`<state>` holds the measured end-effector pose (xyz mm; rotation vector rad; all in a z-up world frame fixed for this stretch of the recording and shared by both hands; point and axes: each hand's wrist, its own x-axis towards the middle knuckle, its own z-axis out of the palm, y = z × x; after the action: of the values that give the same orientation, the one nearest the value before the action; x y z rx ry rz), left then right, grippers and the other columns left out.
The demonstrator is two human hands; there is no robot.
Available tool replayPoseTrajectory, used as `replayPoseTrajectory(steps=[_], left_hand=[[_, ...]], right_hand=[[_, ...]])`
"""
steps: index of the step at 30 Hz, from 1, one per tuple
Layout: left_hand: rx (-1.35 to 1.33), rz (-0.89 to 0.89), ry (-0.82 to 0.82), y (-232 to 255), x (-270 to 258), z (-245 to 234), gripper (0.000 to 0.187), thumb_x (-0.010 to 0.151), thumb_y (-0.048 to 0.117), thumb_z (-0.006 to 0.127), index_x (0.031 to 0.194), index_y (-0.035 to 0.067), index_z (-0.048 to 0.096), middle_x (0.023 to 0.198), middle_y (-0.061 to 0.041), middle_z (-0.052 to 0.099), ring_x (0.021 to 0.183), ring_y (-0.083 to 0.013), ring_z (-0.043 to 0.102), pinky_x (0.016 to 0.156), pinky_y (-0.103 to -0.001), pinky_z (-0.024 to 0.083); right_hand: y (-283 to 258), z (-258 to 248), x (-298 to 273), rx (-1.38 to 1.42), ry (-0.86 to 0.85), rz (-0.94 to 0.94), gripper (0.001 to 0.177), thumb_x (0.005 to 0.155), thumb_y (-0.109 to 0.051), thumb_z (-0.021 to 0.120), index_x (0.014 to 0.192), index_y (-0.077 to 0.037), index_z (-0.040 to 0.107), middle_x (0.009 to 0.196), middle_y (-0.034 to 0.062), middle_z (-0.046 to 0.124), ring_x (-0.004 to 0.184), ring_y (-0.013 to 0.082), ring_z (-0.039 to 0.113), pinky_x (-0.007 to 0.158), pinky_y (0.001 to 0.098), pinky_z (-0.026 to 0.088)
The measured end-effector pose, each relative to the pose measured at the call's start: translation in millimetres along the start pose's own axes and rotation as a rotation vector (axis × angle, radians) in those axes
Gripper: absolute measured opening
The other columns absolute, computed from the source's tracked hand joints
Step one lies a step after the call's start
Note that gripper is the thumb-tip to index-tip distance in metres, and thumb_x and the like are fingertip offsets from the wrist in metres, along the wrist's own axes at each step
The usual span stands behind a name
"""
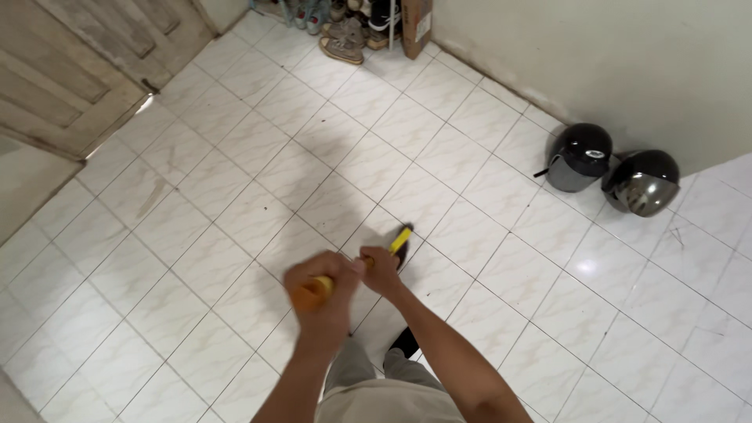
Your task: The person sweeps the white tiled floor using a broom, moving dirt and debris across the room towards the door and around stored items.
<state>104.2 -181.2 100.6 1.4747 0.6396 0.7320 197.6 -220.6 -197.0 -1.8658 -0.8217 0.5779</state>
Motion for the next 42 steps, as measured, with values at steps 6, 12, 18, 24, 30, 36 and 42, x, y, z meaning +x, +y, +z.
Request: replayPoseTrajectory(steps=[6, 12, 18, 24, 30, 36, 42], left_hand=[[-0.427, 0.105, 0.174, 20, 32, -38, 0.039, 0.091, -0.001, 0.058, 0.064, 0.015, 0.035, 0.054, 0.002, 0.037, 0.048, -0.0104, 0.035, 0.055, -0.030, 0.036], [-0.603, -0.329, 0.294, -98, 71, -20, 0.011, 0.081, -0.003, 0.057, 0.080, 0.008, 0.053, 0.064, -0.001, 0.049, 0.053, -0.0123, 0.042, 0.063, -0.033, 0.049], [-0.441, -0.368, -0.109, -164, 44, 37, 0.027, 0.082, -0.007, 0.062, 0.063, 0.007, 0.047, 0.059, -0.003, 0.051, 0.056, -0.0122, 0.046, 0.083, -0.026, 0.049], [-0.150, -0.177, -0.201, -95, 50, 18, 0.039, 0.087, -0.001, 0.067, 0.059, 0.008, 0.041, 0.054, 0.002, 0.043, 0.051, -0.0062, 0.035, 0.049, -0.026, 0.030], [0.021, 0.068, -0.345, -29, 63, 3, 0.037, 0.087, 0.001, 0.068, 0.061, 0.007, 0.042, 0.053, 0.003, 0.045, 0.047, -0.0052, 0.037, 0.045, -0.024, 0.028], [-0.094, 0.086, -0.343, 1, 90, -37, 0.023, 0.089, 0.011, 0.076, 0.074, 0.003, 0.061, 0.071, -0.001, 0.058, 0.062, -0.0083, 0.049, 0.055, -0.026, 0.039], [-0.669, 0.032, -0.263, -44, 156, -69, 0.031, 0.106, 0.017, 0.069, 0.079, 0.015, 0.054, 0.067, 0.001, 0.055, 0.064, -0.0106, 0.050, 0.065, -0.029, 0.046]], right_hand=[[-37, -24, 13, -0.250, -0.055, -0.025, 0.016, 0.075, -0.017, 0.071, 0.065, -0.012, 0.060, 0.060, 0.0079, 0.062, 0.061, 0.0293, 0.062, 0.062, 0.0470, 0.042], [66, -63, -7, -0.386, -0.109, 0.390, 0.023, 0.081, -0.034, 0.075, 0.076, -0.013, 0.071, 0.072, 0.0085, 0.071, 0.073, 0.0285, 0.070, 0.071, 0.0478, 0.048], [162, -105, -47, -0.520, -0.110, 0.605, 0.018, 0.078, -0.026, 0.078, 0.091, -0.014, 0.078, 0.078, 0.0057, 0.076, 0.082, 0.0260, 0.072, 0.082, 0.0607, 0.043], [148, -23, -17, -0.106, 0.208, 0.138, 0.016, 0.075, -0.014, 0.075, 0.081, -0.004, 0.065, 0.073, 0.0090, 0.065, 0.069, 0.0219, 0.060, 0.065, 0.0465, 0.043], [55, 11, 57, 0.269, 0.081, 0.148, 0.009, 0.074, -0.002, 0.064, 0.074, -0.001, 0.054, 0.070, 0.0056, 0.058, 0.067, 0.0149, 0.053, 0.059, 0.0331, 0.045], [-43, -17, 95, 0.065, -0.075, 0.101, 0.014, 0.072, -0.003, 0.071, 0.071, 0.000, 0.058, 0.068, 0.0094, 0.062, 0.067, 0.0208, 0.059, 0.061, 0.0356, 0.047], [-21, -39, 101, -0.229, -0.052, 0.193, 0.017, 0.081, -0.020, 0.073, 0.074, -0.007, 0.064, 0.067, 0.0119, 0.065, 0.064, 0.0284, 0.065, 0.067, 0.0395, 0.052]])
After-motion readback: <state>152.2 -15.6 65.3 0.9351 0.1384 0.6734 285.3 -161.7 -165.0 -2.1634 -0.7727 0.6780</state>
